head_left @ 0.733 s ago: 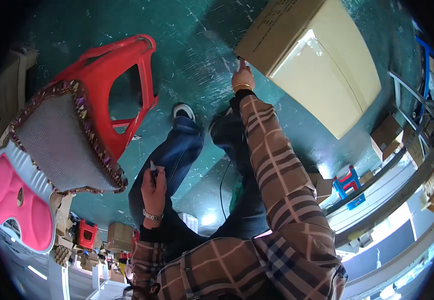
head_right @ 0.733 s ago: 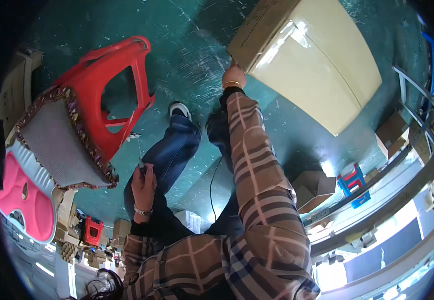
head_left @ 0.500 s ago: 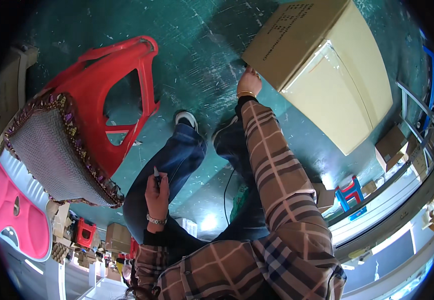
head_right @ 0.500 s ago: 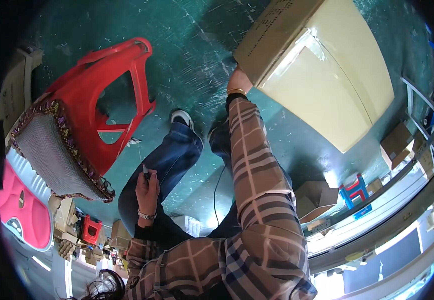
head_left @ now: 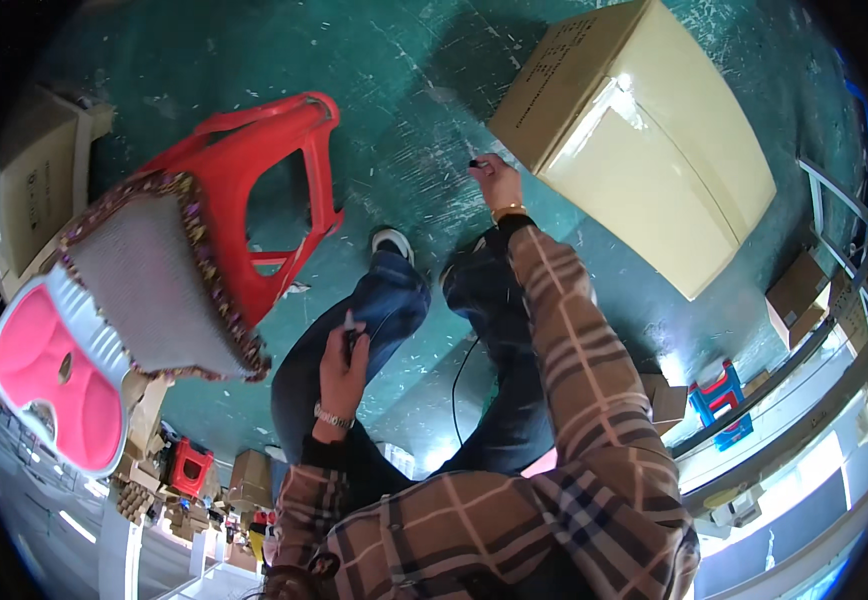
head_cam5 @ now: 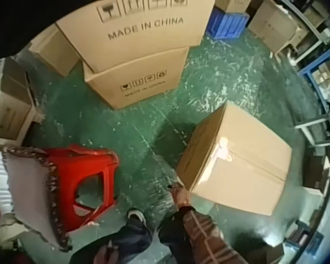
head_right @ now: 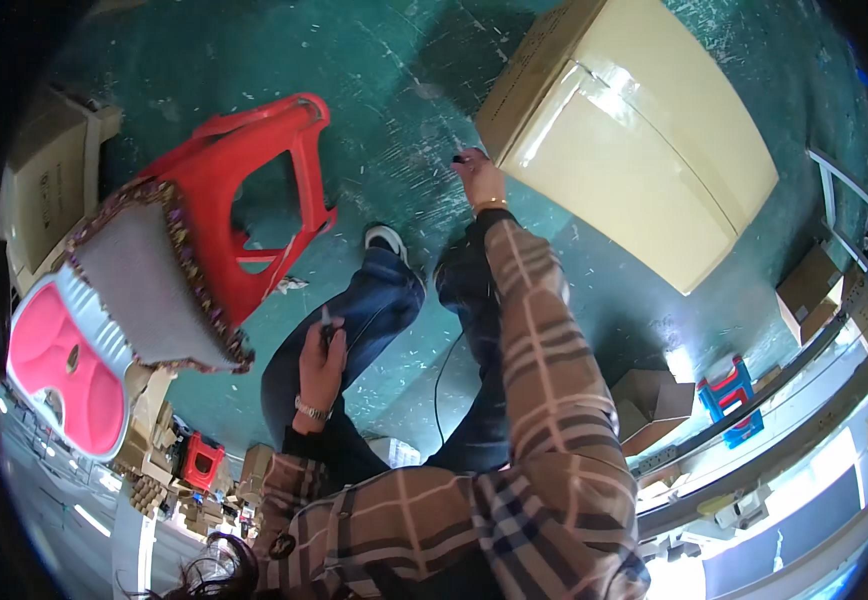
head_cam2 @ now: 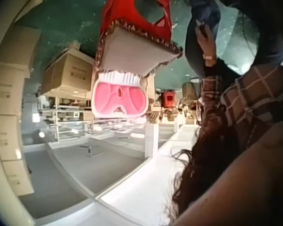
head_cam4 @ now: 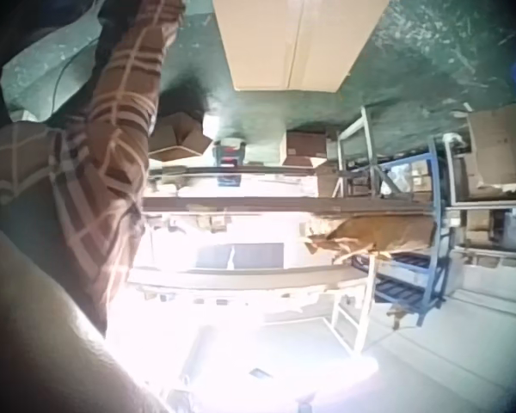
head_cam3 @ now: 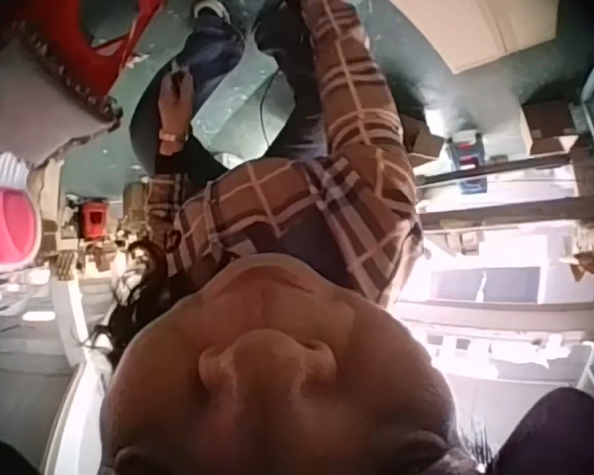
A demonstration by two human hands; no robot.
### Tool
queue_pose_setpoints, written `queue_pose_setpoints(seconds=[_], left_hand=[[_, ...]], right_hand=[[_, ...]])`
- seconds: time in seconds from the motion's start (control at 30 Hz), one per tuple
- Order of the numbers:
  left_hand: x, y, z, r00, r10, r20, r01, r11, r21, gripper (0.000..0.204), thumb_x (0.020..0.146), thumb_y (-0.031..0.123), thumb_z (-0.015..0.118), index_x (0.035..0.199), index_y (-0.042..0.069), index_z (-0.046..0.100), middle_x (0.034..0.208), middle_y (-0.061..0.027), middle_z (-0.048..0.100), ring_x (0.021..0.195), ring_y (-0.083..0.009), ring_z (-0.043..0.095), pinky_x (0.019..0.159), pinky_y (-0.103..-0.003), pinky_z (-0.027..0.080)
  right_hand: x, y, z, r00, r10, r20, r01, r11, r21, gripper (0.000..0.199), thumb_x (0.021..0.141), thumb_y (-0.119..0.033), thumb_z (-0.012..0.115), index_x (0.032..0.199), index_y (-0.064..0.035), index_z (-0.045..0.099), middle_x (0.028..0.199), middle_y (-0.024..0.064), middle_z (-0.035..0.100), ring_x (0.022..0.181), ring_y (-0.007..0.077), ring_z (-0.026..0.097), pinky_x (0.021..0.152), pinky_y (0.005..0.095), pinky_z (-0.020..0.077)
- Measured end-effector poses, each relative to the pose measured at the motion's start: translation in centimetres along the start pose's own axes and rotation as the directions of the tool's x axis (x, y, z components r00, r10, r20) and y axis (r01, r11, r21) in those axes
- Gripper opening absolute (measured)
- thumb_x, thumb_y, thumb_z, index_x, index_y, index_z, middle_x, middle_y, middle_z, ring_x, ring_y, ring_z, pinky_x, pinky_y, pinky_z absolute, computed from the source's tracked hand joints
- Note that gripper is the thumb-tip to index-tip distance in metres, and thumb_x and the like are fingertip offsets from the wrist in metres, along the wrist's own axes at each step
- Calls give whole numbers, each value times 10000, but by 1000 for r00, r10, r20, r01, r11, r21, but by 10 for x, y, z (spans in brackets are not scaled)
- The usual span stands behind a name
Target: Packing bottles into boxes, sealing them with tape, and scanning barcodes in a factory.
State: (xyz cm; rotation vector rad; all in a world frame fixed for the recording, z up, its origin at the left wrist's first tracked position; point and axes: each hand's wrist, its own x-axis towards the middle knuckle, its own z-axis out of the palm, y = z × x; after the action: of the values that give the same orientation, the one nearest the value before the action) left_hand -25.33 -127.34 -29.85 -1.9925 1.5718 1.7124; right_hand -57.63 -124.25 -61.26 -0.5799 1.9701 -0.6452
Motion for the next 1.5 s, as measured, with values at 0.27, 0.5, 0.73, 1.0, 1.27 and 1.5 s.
queue_pose_setpoints(seconds=[0.27, 0.5, 0.73, 1.0, 1.27, 1.5], left_hand=[[-55, 186, -11, 920, 372, 123, -351, 921, -167, 241, 986, 103, 633, 1208, 15, 595, 981, -112, 664, 848, -175, 631, 782, -306, 501], [-173, 337, -39, 643, 728, 239, -741, 669, -46, 242, 948, 59, 695, 1177, -12, 664, 931, -46, 641, 791, -99, 582, 707, -242, 474], [-280, 427, -65, 350, 796, 493, -906, 421, -36, 245, 905, 107, 734, 1143, 57, 704, 908, -98, 663, 774, -228, 650, 671, -328, 495], [-354, 467, -51, 30, 739, 673, -976, 169, -141, 254, 898, 163, 731, 1134, 69, 723, 883, -128, 673, 760, -305, 645, 681, -368, 506], [-424, 492, -22, -160, 627, 762, -977, 11, -214, 231, 929, 149, 680, 1099, -7, 703, 923, -180, 679, 824, -368, 660, 717, -393, 515], [-485, 539, 34, -274, 570, 774, -958, -233, -167, 261, 920, 191, 698, 1127, 31, 701, 879, -163, 675, 812, -360, 661, 695, -398, 517]], right_hand=[[-226, -273, -156, 890, -389, -237, 456, 744, 489, 263, 842, -40, 781, 1085, -3, 689, 1052, 107, 720, 960, 227, 682, 809, 327, 542], [-404, -375, -311, 758, -585, -290, 646, 734, 208, 270, 864, -25, 749, 1130, -10, 705, 1048, 140, 703, 952, 279, 680, 864, 365, 537], [-544, -430, -395, 758, -551, -348, 633, 750, 191, 236, 849, -7, 764, 1076, -21, 704, 1030, 116, 709, 920, 219, 690, 835, 339, 556], [-652, -443, -417, 670, -575, -470, 652, 759, 0, 242, 838, -48, 788, 1069, -46, 718, 947, 111, 720, 818, 244, 700, 755, 338, 561], [-717, -412, -427, 575, -501, -647, 678, 735, 34, 178, 856, -80, 785, 1020, -38, 730, 898, 98, 725, 791, 218, 706, 733, 326, 564], [-716, -364, -474, 672, -340, -658, 693, 604, 395, 150, 910, -60, 757, 1045, -7, 721, 925, 14, 732, 843, 49, 655, 751, 239, 540]])
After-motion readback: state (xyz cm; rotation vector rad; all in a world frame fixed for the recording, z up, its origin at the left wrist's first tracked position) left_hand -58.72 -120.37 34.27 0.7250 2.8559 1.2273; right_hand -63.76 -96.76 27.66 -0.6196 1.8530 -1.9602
